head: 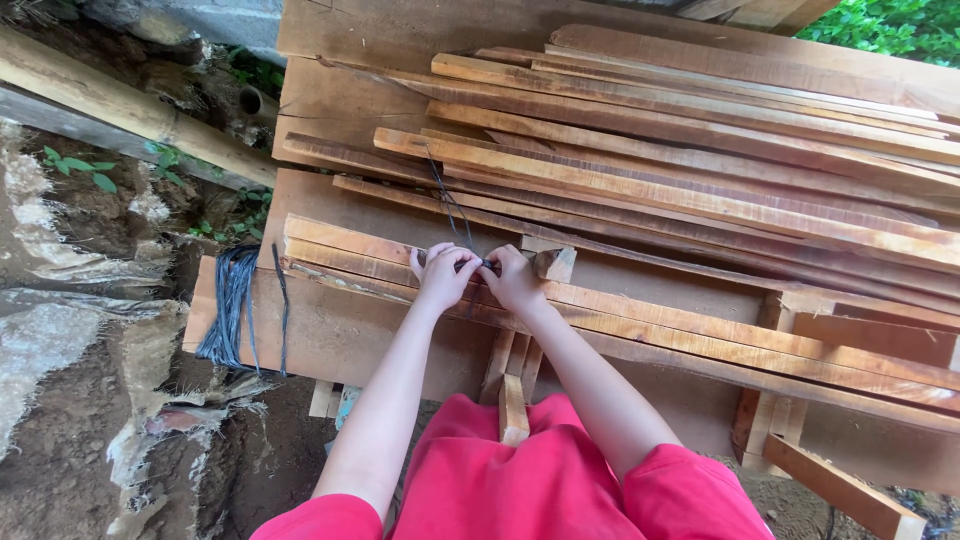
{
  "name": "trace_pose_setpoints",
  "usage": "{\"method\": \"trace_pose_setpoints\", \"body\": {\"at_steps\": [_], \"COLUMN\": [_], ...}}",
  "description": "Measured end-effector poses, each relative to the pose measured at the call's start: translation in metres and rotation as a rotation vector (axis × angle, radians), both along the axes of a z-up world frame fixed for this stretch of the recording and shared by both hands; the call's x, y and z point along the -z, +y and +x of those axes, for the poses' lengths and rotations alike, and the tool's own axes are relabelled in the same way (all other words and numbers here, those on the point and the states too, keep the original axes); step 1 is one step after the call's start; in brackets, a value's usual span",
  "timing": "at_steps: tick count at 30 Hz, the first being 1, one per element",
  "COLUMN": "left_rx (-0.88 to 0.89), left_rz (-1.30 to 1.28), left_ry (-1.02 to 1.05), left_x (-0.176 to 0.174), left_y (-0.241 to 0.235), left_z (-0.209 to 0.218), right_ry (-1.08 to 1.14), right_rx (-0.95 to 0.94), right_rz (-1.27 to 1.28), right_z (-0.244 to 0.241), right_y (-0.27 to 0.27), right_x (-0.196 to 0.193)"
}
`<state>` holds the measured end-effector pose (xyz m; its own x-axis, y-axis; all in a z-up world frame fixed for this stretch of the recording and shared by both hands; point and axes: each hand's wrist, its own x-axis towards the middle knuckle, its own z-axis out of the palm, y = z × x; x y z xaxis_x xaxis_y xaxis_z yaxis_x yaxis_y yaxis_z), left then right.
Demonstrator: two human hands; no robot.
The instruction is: The person ties a bundle of wooden planks together using black string. They wrap the string around the planks, pull it tight, and tie a knot to secure the bundle.
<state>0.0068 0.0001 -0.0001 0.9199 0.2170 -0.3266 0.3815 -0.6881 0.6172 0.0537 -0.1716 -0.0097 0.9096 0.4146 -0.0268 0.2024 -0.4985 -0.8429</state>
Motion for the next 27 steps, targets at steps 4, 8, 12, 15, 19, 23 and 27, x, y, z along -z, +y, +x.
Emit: {"method": "trace_pose_setpoints", "body": {"at_steps": [4, 8, 12, 15, 19, 23, 27], "left_rx": [0.003, -0.018, -0.033, -0.033, -0.033, -0.030, -0.014], "left_rz": [-0.012, -0.036, -0.025, -0.021, 0.001, -0.012, -0.035], "left_ry": [-0.002, 0.029, -0.011, -0.044, -0.051, -0.071, -0.068], "left_x": [-0.007, -0.017, -0.012, -0.006, 0.003, -0.002, -0.002], "left_y": [0.002, 0.001, 0.000, 0.001, 0.002, 0.000, 0.005], "left_z": [0.002, 0.002, 0.001, 0.000, -0.001, -0.002, -0.003], "right_ry": [0.001, -0.015, -0.039, -0.074, -0.029, 0.003, 0.034], "right_rx": [-0.008, 0.009, 0.018, 0.015, -0.012, -0.028, -0.051], "right_rz": [0.062, 0.125, 0.140, 0.111, 0.082, 0.062, 0.052], "right_z": [0.004, 0.002, 0.002, 0.001, 0.003, 0.003, 0.003], "right_y": [-0.002, -0.003, -0.003, -0.003, -0.004, -0.007, -0.007], "right_x": [-0.010, -0.003, 0.002, 0.007, 0.020, 0.010, -0.004]}}
